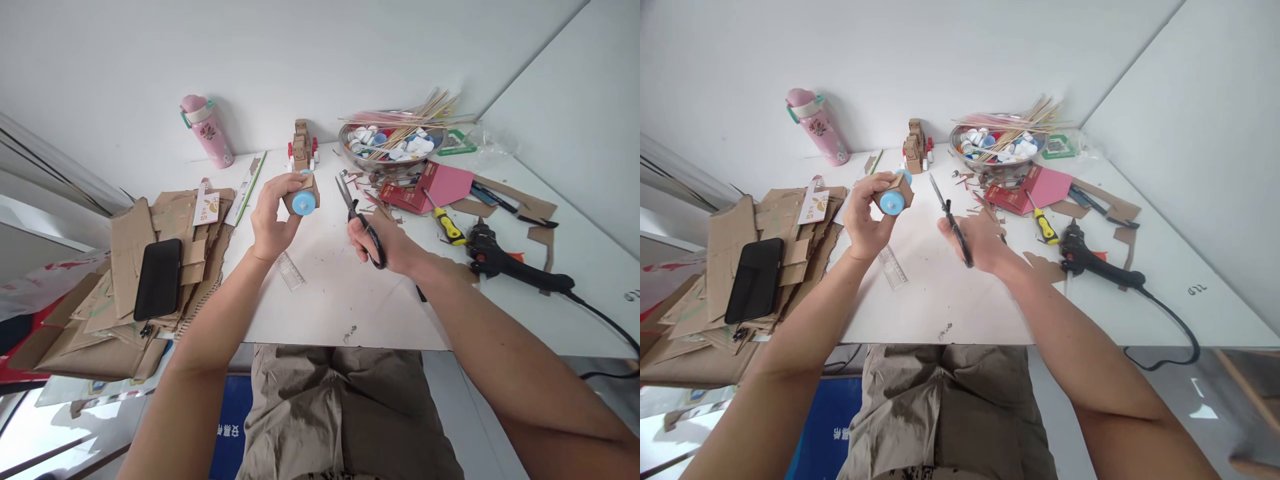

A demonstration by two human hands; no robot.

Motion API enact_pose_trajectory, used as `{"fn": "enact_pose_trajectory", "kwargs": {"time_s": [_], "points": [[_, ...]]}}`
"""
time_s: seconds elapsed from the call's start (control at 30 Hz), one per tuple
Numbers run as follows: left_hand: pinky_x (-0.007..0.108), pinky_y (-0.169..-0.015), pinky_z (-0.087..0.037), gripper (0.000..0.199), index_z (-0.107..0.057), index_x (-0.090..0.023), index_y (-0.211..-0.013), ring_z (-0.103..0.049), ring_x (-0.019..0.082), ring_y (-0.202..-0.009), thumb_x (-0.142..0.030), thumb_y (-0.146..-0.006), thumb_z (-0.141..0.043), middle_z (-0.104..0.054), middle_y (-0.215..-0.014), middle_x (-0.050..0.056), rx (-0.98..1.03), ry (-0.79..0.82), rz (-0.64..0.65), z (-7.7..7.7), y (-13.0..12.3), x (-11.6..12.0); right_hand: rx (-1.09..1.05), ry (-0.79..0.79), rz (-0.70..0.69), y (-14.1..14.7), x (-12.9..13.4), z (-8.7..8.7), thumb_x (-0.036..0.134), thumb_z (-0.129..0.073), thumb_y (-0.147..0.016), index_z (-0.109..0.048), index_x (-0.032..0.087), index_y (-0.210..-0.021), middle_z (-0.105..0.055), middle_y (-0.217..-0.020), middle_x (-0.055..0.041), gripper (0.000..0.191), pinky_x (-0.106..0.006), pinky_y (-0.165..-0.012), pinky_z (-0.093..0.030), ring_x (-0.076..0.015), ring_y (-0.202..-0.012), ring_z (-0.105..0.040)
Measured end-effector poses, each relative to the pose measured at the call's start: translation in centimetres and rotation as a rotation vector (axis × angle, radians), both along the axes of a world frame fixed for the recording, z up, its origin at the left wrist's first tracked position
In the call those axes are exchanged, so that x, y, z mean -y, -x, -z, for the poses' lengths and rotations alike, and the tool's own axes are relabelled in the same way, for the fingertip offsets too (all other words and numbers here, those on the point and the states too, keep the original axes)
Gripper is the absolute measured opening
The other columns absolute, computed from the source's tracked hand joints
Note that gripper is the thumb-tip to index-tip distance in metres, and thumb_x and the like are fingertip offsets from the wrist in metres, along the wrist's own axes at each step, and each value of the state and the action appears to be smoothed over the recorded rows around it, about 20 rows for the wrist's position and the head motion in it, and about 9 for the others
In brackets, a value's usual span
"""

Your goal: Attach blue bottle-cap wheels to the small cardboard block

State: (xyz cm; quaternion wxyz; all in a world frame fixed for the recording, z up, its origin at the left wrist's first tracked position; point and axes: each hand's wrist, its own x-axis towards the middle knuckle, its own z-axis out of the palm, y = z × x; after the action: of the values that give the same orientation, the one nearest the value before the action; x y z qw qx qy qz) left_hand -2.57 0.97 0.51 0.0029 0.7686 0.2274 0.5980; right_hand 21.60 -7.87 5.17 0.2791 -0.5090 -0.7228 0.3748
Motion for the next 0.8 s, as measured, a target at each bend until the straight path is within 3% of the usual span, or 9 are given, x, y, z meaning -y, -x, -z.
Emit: {"fn": "enact_pose_trajectory", "kwargs": {"time_s": [0.13,0.23,0.5,0.63,0.8], "points": [[0.057,-0.116,-0.06,0.026,-0.061,-0.03,-0.128,-0.075,0.029,-0.129,-0.05,-0.111,-0.059,-0.076,-0.127,0.008,0.025,-0.091,-0.074,0.3,0.0,-0.5,-0.027,0.015,-0.061,0.7,0.7,-0.6,0.119,-0.021,-0.072,-0.03,0.029,-0.069,-0.044,-0.056,0.0015,0.091,-0.035,-0.056,-0.034,-0.0162,-0.056,-0.046],[0.059,-0.118,-0.059,0.026,-0.06,-0.03,-0.125,-0.075,0.028,-0.129,-0.051,-0.111,-0.058,-0.076,-0.124,0.007,0.045,-0.095,-0.06,0.3,-0.3,-0.5,-0.07,0.074,-0.075,1.0,1.0,-0.6,0.122,-0.023,-0.065,-0.031,0.029,-0.067,-0.045,-0.055,0.0023,0.093,-0.034,-0.055,-0.033,-0.0145,-0.053,-0.045],[0.064,-0.127,-0.049,0.034,-0.071,-0.03,-0.102,-0.073,0.033,-0.128,-0.064,-0.1,-0.072,-0.08,-0.114,0.007,0.065,0.173,0.01,-0.4,-0.1,0.4,-0.367,0.327,-0.154,2.8,1.7,0.5,0.122,-0.043,-0.055,-0.04,0.028,-0.063,-0.043,-0.056,0.0059,0.094,-0.032,-0.047,-0.038,-0.0125,-0.044,-0.049],[0.064,-0.123,-0.052,0.043,-0.07,-0.029,-0.095,-0.073,0.033,-0.124,-0.072,-0.098,-0.07,-0.08,-0.107,0.007,0.058,0.153,-0.092,-0.3,0.0,0.2,-0.5,0.41,-0.175,3.5,2.1,0.0,0.119,-0.055,-0.053,-0.043,0.027,-0.063,-0.044,-0.057,0.0067,0.093,-0.03,-0.042,-0.036,-0.012,-0.042,-0.05],[0.064,-0.121,-0.054,0.046,-0.069,-0.028,-0.096,-0.073,0.033,-0.123,-0.074,-0.099,-0.066,-0.08,-0.108,0.008,-0.01,0.122,-0.113,0.1,0.0,0.2,-0.619,0.389,-0.073,3.4,1.5,0.0,0.118,-0.06,-0.051,-0.045,0.027,-0.065,-0.049,-0.057,0.0054,0.094,-0.029,-0.042,-0.034,-0.0115,-0.043,-0.051]]}}
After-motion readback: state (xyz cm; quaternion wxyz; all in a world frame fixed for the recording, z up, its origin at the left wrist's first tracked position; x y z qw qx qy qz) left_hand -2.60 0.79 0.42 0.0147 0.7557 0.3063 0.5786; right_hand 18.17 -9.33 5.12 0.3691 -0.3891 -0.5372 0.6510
